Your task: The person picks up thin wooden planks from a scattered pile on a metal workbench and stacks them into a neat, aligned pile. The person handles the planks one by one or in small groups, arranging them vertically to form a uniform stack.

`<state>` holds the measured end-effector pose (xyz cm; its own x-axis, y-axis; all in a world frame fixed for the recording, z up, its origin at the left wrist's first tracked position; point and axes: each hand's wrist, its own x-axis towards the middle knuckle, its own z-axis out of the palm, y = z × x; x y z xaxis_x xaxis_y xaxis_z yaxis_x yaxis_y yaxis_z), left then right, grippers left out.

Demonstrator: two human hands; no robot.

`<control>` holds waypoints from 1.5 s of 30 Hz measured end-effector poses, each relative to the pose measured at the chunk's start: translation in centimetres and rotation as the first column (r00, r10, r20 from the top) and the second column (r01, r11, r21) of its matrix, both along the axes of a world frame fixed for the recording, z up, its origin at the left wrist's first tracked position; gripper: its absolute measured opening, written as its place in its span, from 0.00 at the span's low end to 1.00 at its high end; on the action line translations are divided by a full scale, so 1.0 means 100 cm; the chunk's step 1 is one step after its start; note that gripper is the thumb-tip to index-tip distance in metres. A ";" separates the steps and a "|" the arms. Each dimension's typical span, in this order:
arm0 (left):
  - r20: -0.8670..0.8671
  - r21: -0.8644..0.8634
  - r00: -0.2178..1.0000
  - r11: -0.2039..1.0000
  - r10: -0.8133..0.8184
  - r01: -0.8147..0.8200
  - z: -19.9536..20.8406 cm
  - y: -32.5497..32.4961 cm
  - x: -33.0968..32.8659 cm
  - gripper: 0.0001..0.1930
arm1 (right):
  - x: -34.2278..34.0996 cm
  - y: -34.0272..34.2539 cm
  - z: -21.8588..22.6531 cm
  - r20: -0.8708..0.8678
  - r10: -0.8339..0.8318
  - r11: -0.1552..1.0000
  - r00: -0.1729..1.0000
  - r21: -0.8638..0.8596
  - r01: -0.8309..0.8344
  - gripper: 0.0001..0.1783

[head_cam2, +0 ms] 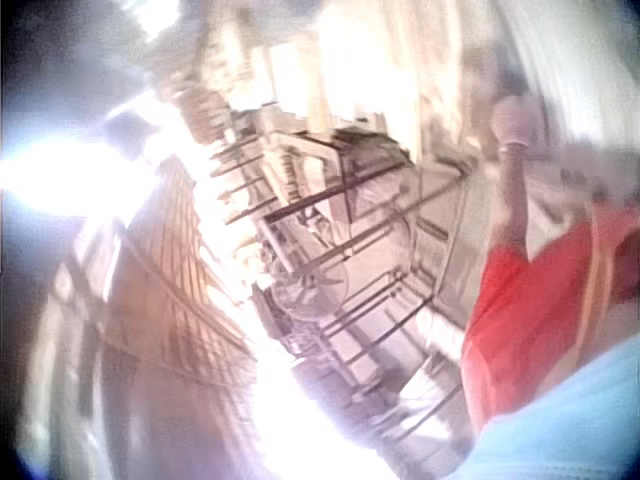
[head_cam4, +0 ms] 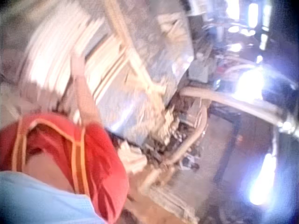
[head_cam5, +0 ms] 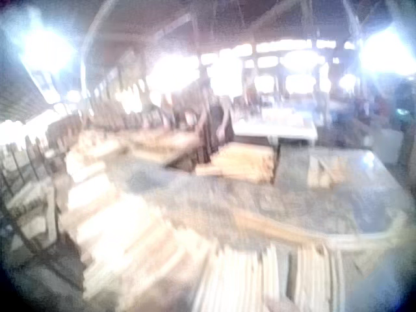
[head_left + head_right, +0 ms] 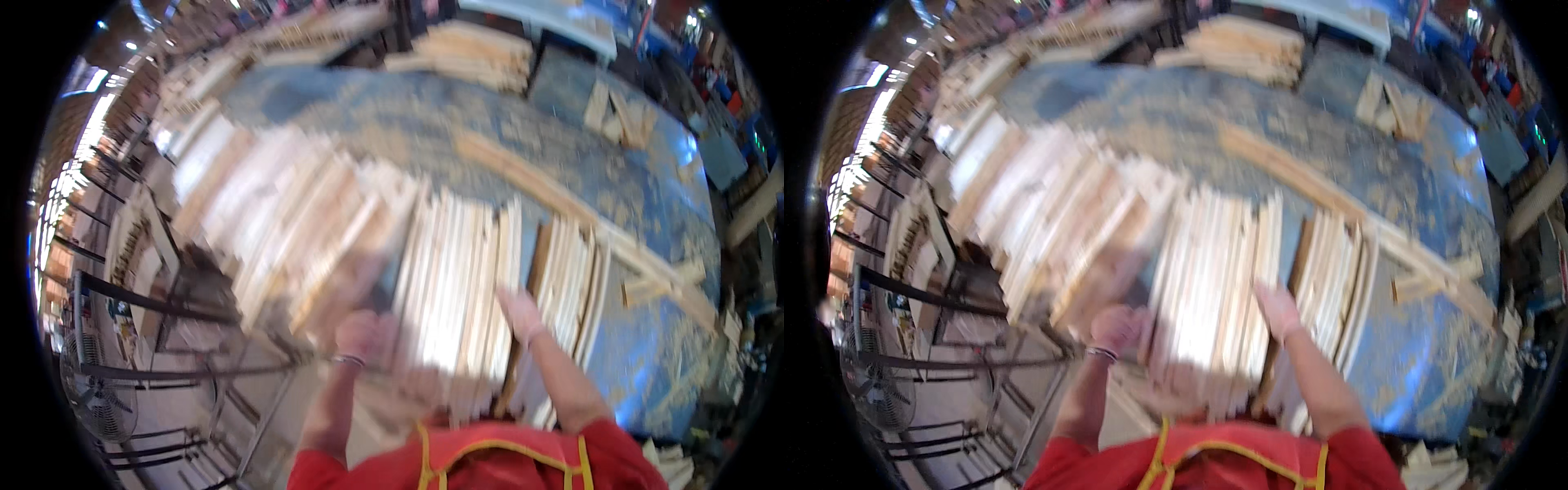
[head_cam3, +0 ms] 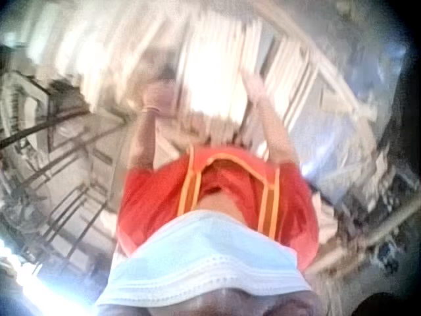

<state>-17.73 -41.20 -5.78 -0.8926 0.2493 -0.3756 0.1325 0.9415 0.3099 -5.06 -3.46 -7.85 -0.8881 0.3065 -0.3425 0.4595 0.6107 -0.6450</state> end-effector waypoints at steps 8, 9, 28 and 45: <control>0.447 0.470 0.894 0.841 0.036 -0.269 -0.016 0.099 -0.057 0.47 | -0.010 0.008 -0.034 0.194 -0.499 0.488 0.845 -0.743 0.459 0.44; 0.438 0.508 0.898 0.811 0.046 -0.289 -0.016 0.102 -0.054 0.46 | -0.011 0.009 -0.039 0.203 -0.494 0.466 0.845 -0.759 0.455 0.44; -0.447 0.820 0.890 0.436 0.086 0.370 0.218 0.143 -0.062 0.39 | 0.009 0.043 0.200 -0.643 -0.661 0.663 0.386 -0.742 -0.101 0.33; -0.137 -0.535 0.553 0.531 -0.822 0.657 0.024 -0.003 -0.119 0.26 | 0.062 -0.127 0.007 0.148 0.121 0.968 0.982 0.203 -0.150 0.49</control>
<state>-29.66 -41.49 -3.36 -0.5227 0.7885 -0.3240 0.8503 0.4552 -0.2641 1.12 -16.13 -7.15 -0.8773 0.2649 -0.4003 0.4357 0.7893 -0.4326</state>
